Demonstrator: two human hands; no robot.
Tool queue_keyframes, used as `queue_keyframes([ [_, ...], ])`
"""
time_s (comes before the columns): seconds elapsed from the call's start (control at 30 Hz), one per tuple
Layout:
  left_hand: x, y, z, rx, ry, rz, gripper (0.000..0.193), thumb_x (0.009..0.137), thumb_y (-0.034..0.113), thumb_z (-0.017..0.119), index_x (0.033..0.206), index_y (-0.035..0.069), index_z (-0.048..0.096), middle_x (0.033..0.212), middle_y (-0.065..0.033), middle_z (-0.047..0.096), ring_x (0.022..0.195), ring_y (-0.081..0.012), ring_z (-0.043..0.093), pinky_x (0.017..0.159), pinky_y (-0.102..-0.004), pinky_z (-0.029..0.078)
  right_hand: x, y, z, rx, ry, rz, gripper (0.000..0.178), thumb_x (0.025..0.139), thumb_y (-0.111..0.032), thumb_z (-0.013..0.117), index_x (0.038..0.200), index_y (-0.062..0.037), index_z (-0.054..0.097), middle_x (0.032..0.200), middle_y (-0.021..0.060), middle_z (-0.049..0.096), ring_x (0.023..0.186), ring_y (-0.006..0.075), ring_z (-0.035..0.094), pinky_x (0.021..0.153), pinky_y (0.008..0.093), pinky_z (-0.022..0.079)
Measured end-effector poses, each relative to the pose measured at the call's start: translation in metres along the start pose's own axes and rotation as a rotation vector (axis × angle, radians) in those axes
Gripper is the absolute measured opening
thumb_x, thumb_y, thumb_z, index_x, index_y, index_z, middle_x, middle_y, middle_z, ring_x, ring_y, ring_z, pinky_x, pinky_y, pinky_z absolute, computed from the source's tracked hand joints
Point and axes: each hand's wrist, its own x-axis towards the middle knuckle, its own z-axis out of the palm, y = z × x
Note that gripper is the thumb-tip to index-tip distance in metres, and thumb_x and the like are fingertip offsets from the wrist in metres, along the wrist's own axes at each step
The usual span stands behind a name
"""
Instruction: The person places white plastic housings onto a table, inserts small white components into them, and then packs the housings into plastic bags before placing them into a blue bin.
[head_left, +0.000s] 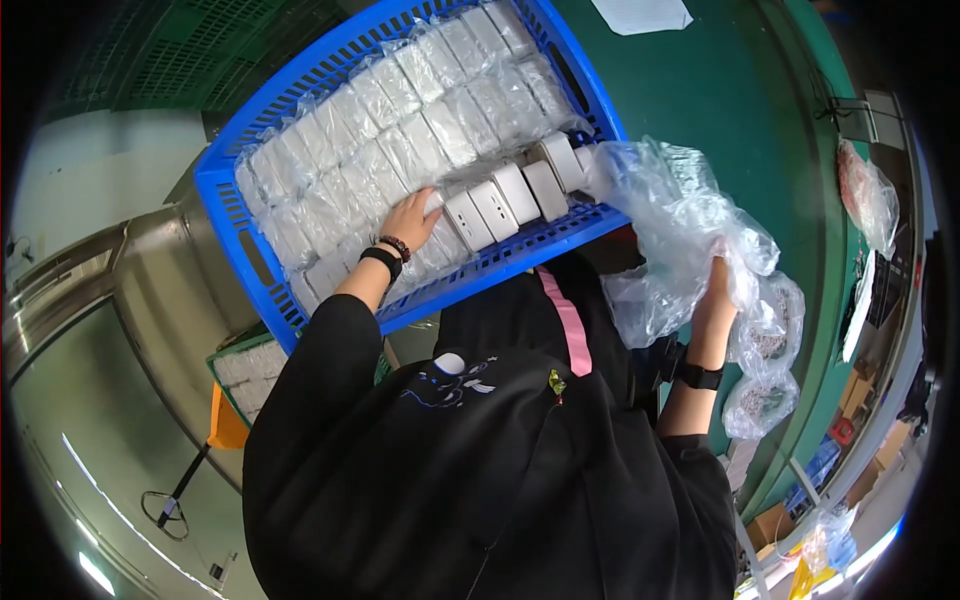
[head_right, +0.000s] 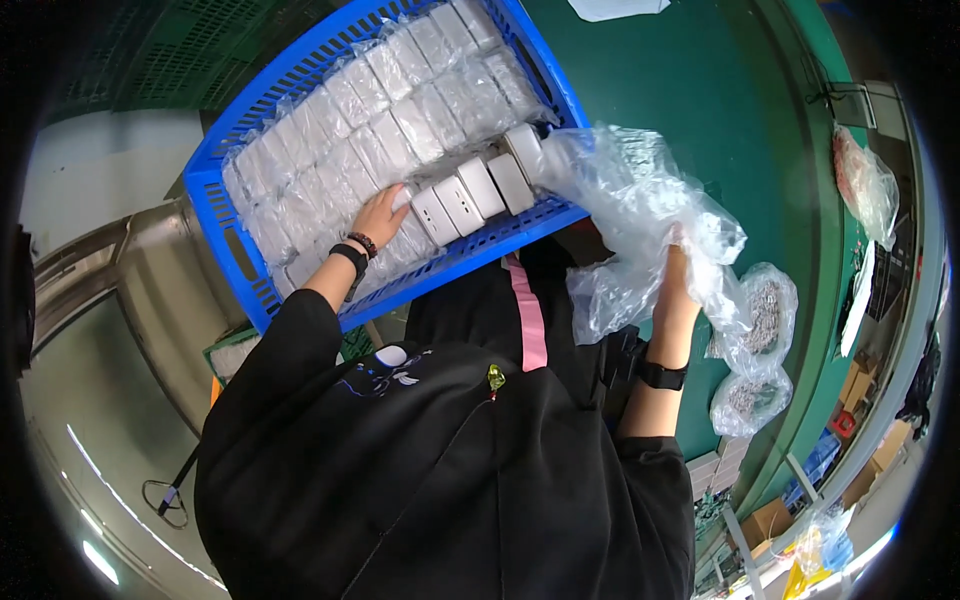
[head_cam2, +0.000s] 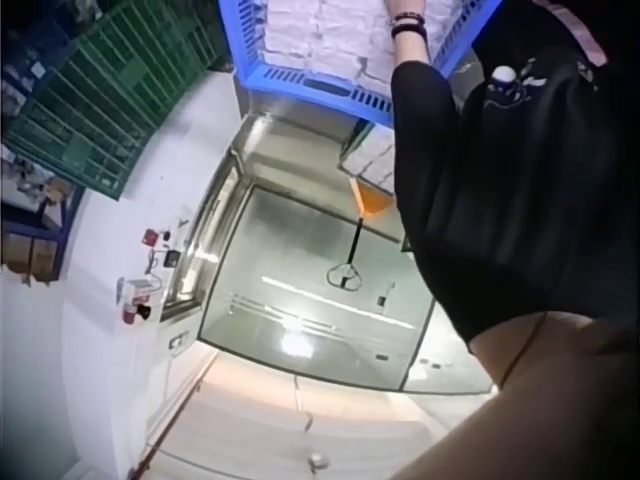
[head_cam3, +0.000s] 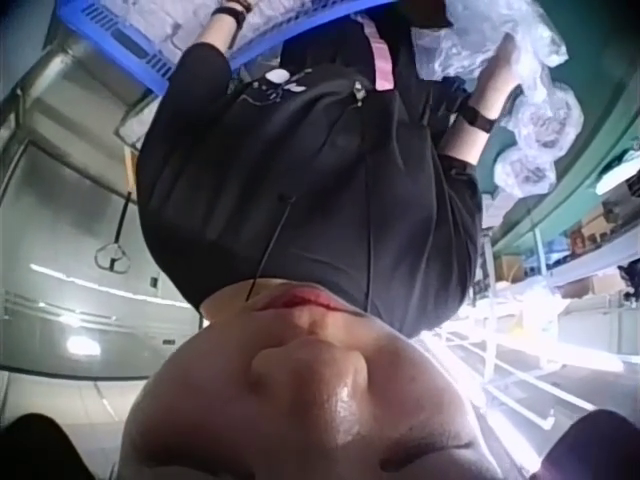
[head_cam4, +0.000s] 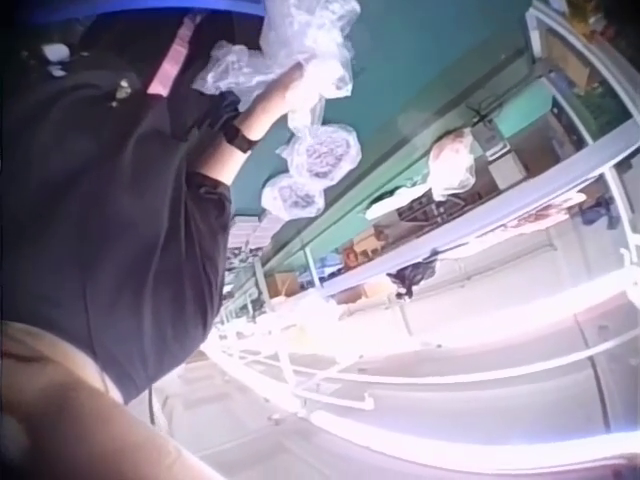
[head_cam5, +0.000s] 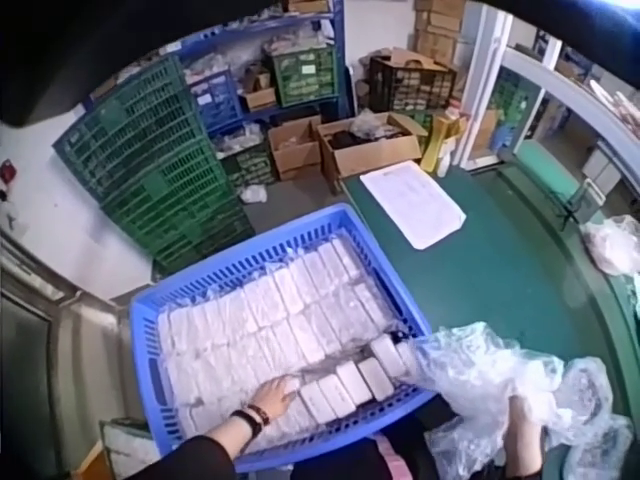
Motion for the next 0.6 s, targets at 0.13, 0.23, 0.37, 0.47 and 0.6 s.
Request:
queue_keyframes([
  [0.13,-0.003,-0.006,0.001,0.052,-0.084,-0.117,0.023,0.082,0.025,0.05,0.094,0.005,0.053,0.096,-0.0147,0.054,0.091,-0.0325,0.051,0.077,-0.0397,0.041,-0.01,0.027,0.003,-0.425,-0.029,0.003,0.039,0.085,-0.021,0.051,0.115,0.0029,0.047,0.115,0.0106,0.05,0.103,0.0201,0.048,0.087,0.0293,0.038],
  [0.23,-0.009,-0.012,0.0,0.131,0.027,0.003,0.022,0.082,0.028,0.05,0.089,0.007,0.052,0.094,-0.014,0.055,0.088,-0.0325,0.053,0.072,-0.0417,0.042,-0.018,0.045,0.009,-0.688,-0.04,-0.075,0.031,0.081,-0.017,0.054,0.107,-0.0008,0.054,0.108,0.0127,0.055,0.098,0.0267,0.052,0.083,0.0323,0.04],
  [0.37,-0.003,0.01,-0.02,-0.025,0.026,-0.13,0.019,0.083,0.027,0.05,0.082,0.007,0.051,0.08,-0.0155,0.057,0.076,-0.0345,0.055,0.062,-0.0426,0.043,-0.019,0.03,0.001,-0.776,-0.281,-0.616,0.024,0.075,-0.014,0.057,0.097,-0.0032,0.058,0.105,0.0117,0.056,0.091,0.0282,0.056,0.077,0.0337,0.044],
  [0.47,-0.024,0.051,-0.033,-0.188,0.068,0.05,0.018,0.083,0.026,0.049,0.079,0.008,0.05,0.071,-0.015,0.056,0.067,-0.0354,0.054,0.054,-0.0426,0.042,-0.028,-0.013,0.014,-0.789,-0.436,-0.703,0.021,0.069,-0.011,0.059,0.089,-0.0043,0.058,0.106,0.01,0.055,0.086,0.027,0.057,0.072,0.0329,0.046],
  [0.6,-0.037,0.084,-0.049,-0.257,-0.305,-0.059,0.014,0.082,0.018,0.051,0.077,0.006,0.05,0.069,-0.015,0.054,0.064,-0.0337,0.054,0.052,-0.0387,0.04,-0.046,-0.044,0.039,-0.87,-0.556,-0.44,0.017,0.061,-0.007,0.06,0.078,-0.006,0.056,0.109,0.0083,0.051,0.078,0.0267,0.058,0.066,0.0318,0.047],
])
